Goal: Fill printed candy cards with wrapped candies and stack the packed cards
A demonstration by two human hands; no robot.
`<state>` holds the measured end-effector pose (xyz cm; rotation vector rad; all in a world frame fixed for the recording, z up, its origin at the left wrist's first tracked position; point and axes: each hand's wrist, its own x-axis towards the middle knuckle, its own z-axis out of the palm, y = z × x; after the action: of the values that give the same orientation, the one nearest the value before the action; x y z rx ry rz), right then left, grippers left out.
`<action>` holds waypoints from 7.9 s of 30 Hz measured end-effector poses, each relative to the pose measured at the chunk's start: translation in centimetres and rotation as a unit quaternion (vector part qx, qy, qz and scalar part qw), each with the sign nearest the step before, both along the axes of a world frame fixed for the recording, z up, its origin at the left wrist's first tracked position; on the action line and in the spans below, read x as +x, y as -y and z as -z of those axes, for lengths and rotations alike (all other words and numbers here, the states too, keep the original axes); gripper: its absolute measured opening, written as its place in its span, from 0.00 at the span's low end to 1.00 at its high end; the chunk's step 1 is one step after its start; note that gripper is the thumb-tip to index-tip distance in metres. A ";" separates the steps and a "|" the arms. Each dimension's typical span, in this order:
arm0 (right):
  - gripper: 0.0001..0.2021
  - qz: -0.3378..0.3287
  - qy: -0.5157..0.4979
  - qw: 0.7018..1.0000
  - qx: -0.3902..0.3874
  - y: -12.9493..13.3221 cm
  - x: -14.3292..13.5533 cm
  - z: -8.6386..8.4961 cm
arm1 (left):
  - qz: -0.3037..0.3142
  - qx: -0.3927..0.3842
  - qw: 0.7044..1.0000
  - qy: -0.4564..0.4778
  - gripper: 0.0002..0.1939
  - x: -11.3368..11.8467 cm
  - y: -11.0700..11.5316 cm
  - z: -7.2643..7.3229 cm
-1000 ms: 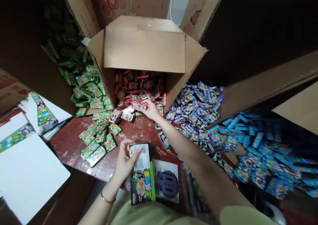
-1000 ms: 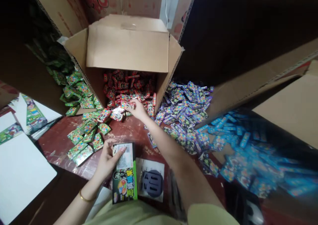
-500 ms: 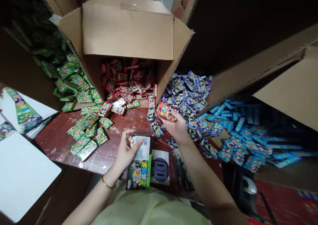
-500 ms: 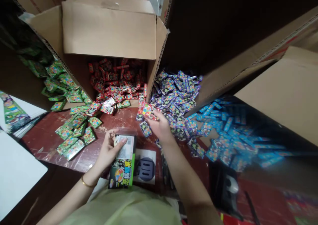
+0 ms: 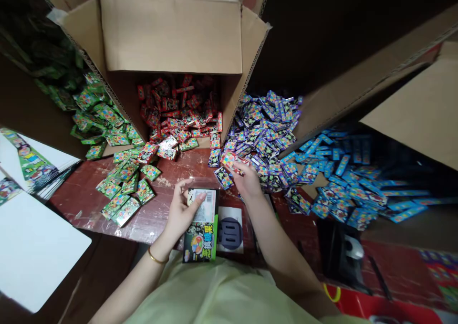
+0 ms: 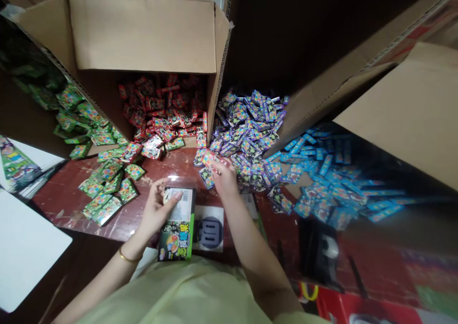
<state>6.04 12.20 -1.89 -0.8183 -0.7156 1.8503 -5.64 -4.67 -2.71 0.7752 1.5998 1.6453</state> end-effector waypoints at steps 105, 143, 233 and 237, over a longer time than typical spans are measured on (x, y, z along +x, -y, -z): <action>0.24 -0.293 0.340 0.777 0.442 -6.8 -9.6 1.0 | -0.068 0.010 0.997 0.020 0.20 -0.8 0.6 0.6; 0.10 -0.283 0.185 0.911 0.238 4.5 1.8 1.3 | 0.043 0.001 0.999 -0.022 0.13 0.2 0.0 0.6; 0.04 -0.298 0.370 0.811 0.341 6.4 3.9 7.8 | -0.092 -0.107 0.962 0.235 0.23 -2.7 2.4 2.8; 0.03 -0.295 0.296 0.866 0.275 6.2 4.1 8.2 | -0.092 -0.106 0.962 0.234 0.23 -2.8 2.4 2.9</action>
<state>10.16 5.97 -10.08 -0.8326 -1.9680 1.7297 -8.42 -7.05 -5.61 0.1107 1.4974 1.5987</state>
